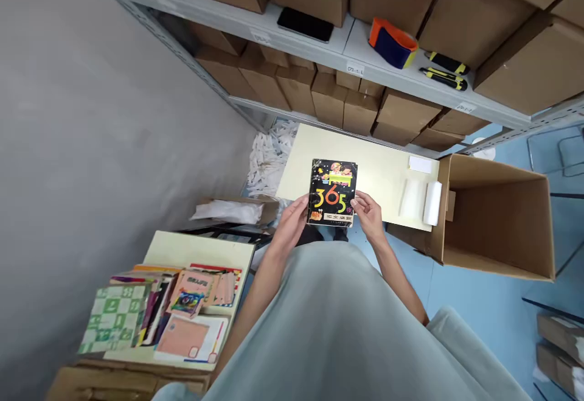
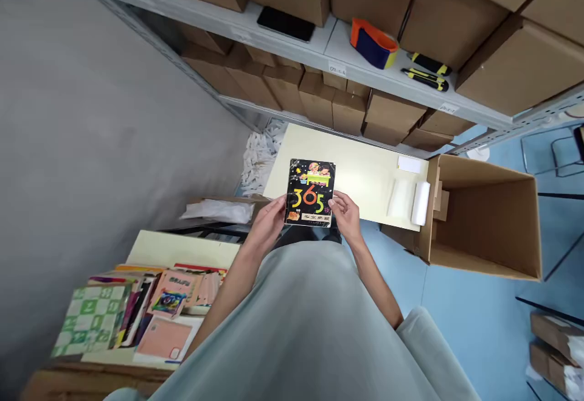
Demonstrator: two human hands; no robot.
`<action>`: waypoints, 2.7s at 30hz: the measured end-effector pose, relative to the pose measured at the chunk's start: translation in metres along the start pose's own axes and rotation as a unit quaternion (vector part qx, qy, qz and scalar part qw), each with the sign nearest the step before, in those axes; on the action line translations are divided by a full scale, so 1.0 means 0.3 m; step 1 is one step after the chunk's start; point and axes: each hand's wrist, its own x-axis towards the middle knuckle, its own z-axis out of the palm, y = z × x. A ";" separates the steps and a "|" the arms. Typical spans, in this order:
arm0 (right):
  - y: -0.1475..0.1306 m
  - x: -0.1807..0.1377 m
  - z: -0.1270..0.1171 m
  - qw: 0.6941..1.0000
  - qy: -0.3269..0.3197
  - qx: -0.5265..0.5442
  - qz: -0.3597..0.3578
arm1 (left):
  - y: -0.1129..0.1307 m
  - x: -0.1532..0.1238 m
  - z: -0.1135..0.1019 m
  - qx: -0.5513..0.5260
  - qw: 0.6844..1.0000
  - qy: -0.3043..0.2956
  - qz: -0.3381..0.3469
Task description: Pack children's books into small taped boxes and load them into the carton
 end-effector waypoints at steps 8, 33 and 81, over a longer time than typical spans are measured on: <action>-0.045 0.059 -0.014 0.999 0.036 -0.001 -0.004 | 0.052 0.103 0.057 0.038 0.989 -0.103 -0.104; -0.278 0.210 0.325 0.994 0.056 -0.051 -0.085 | 0.312 0.281 -0.023 0.180 0.977 -0.009 0.116; -0.329 0.296 0.117 0.995 0.063 -0.059 -0.049 | 0.323 0.324 0.236 0.209 0.972 -0.092 0.060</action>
